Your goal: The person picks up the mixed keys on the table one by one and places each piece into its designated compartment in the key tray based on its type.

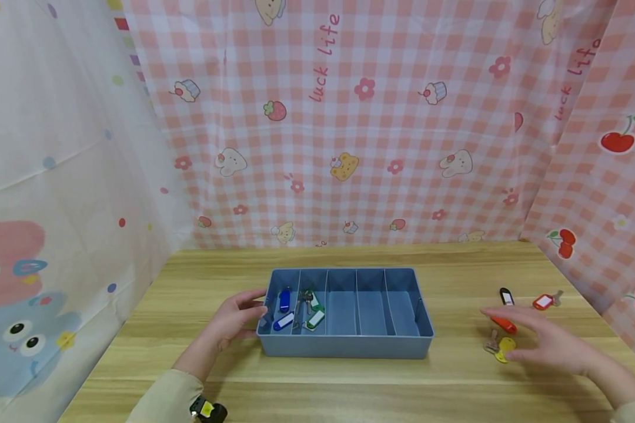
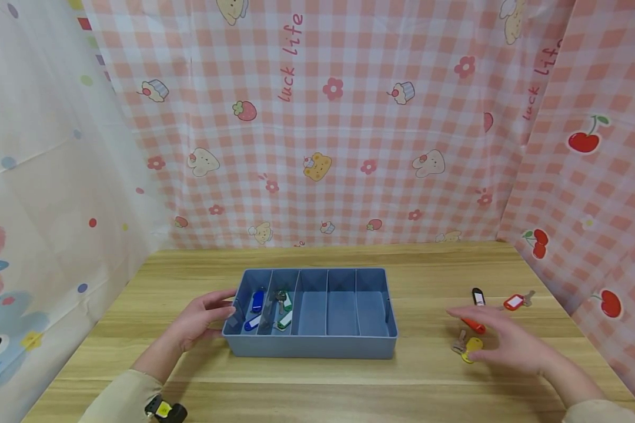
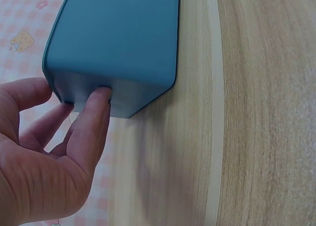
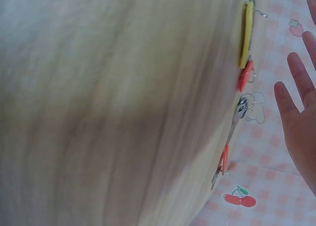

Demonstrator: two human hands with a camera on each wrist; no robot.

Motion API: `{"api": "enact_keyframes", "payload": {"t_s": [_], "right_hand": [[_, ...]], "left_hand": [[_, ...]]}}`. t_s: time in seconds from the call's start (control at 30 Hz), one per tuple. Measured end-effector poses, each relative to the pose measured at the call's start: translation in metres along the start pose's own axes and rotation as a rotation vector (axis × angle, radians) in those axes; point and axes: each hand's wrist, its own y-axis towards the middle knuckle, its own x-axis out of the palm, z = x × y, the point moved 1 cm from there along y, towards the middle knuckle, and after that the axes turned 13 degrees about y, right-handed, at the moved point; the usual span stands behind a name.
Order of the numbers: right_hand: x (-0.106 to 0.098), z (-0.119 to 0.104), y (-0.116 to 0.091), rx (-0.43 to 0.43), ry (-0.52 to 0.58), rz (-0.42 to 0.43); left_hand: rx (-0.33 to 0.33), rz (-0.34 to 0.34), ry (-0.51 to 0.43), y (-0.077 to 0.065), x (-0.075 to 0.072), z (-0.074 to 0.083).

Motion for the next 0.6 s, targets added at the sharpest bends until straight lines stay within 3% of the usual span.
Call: {"api": "enact_keyframes", "payload": {"t_s": [0.2,0.4,0.6], "right_hand": [[0.003,0.009,-0.006,-0.071,-0.040,-0.026],[0.004,0.013,-0.011,-0.065,-0.084,-0.032],[0.003,0.017,-0.012,-0.067,-0.050,-0.052]], "left_hand": [[-0.003,0.001,0.004,0.000,0.000,0.000],[-0.005,0.004,0.011,0.000,0.000,0.000],[-0.004,0.003,0.012,0.000,0.000,0.000]]}}
